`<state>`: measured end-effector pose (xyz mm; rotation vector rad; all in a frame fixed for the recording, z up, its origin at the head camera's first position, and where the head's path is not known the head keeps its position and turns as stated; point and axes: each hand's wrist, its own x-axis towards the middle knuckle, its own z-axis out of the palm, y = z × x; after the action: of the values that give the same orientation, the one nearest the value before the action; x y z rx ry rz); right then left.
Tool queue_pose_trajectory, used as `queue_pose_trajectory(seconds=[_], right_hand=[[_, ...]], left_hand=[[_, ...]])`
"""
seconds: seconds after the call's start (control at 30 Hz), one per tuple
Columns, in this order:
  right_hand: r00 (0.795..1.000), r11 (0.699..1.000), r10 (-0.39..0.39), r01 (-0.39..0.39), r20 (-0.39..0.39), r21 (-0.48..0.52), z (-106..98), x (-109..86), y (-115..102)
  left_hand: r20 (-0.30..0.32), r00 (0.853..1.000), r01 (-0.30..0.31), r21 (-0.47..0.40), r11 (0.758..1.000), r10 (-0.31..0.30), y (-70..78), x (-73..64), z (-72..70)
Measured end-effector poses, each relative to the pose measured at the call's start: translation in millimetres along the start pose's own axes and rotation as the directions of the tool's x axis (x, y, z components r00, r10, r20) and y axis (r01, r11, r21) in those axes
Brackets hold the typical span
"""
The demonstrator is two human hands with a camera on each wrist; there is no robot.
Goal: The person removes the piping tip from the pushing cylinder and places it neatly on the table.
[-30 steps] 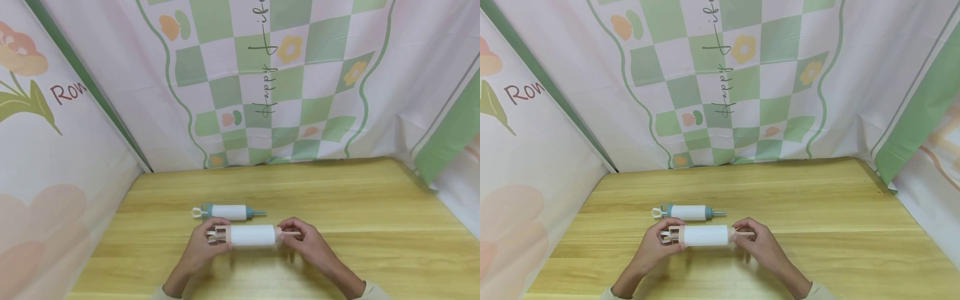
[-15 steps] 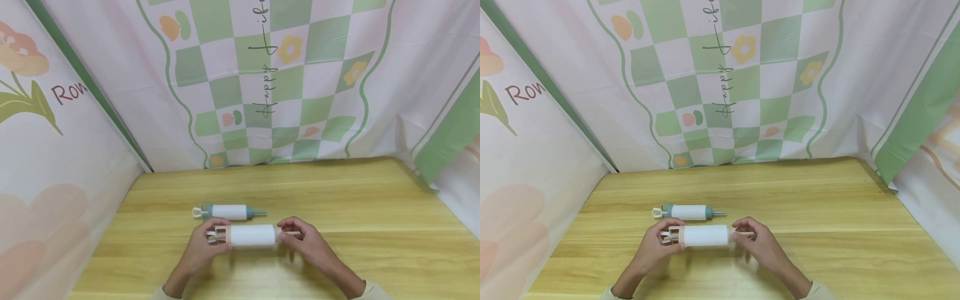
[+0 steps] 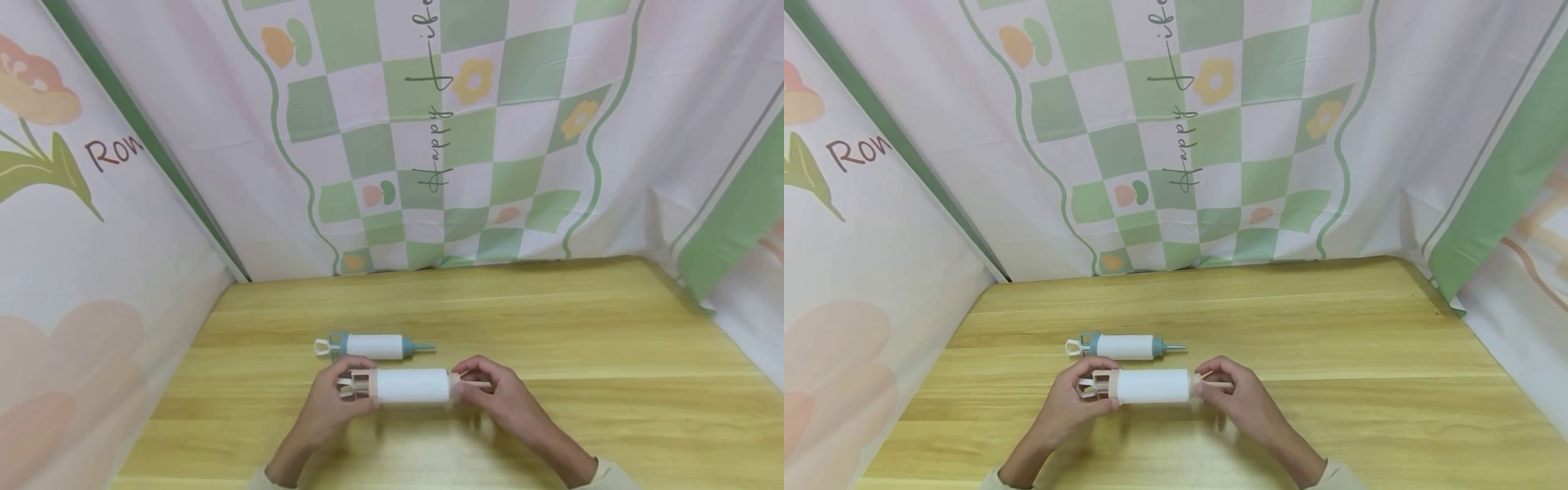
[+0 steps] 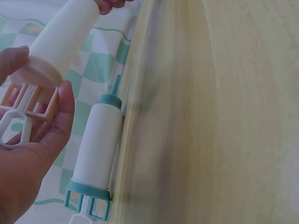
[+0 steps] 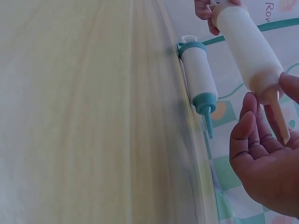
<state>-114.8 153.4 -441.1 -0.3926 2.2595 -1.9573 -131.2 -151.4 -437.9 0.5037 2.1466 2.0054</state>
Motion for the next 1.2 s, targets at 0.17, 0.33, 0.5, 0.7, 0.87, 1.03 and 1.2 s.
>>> queue_pose_trajectory(seconds=[0.17,0.33,0.5,0.7,0.87,1.03,1.2], right_hand=[[1.0,0.999,-0.02,0.019,0.015,0.027,0.5,-0.3,1.3],[0.999,0.999,-0.033,0.032,0.021,0.036,1.1,-0.5,3.2],[0.999,0.999,-0.017,0.015,0.031,0.043,1.1,-0.7,2.4],[0.999,0.999,0.007,-0.008,0.031,0.035,1.3,-1.3,0.0],[1.0,0.997,0.017,-0.019,0.026,0.069,2.3,-0.3,-0.7],[1.0,0.998,0.011,-0.012,0.029,0.055,1.4,-0.6,-0.7],[0.999,0.998,0.002,-0.004,0.042,0.059,0.9,-1.2,0.2]], left_hand=[[0.001,1.0,0.003,0.015,1.0,-0.003,-1.1,-0.4,-0.5],[-0.003,1.0,0.005,0.009,1.0,-0.005,-0.2,-1.3,-0.6],[-0.007,1.0,0.001,0.008,1.0,-0.001,0.6,-1.3,-0.6],[-0.001,1.0,0.003,0.018,1.0,-0.003,-0.8,-0.7,-0.1],[0.0,1.0,0.006,0.018,1.0,-0.006,-0.9,-1.2,-0.5],[-0.002,1.0,0.005,0.018,1.0,-0.005,-0.5,-1.2,-0.6],[-0.001,1.0,0.008,0.009,1.0,-0.008,-0.2,-1.5,-0.6]])
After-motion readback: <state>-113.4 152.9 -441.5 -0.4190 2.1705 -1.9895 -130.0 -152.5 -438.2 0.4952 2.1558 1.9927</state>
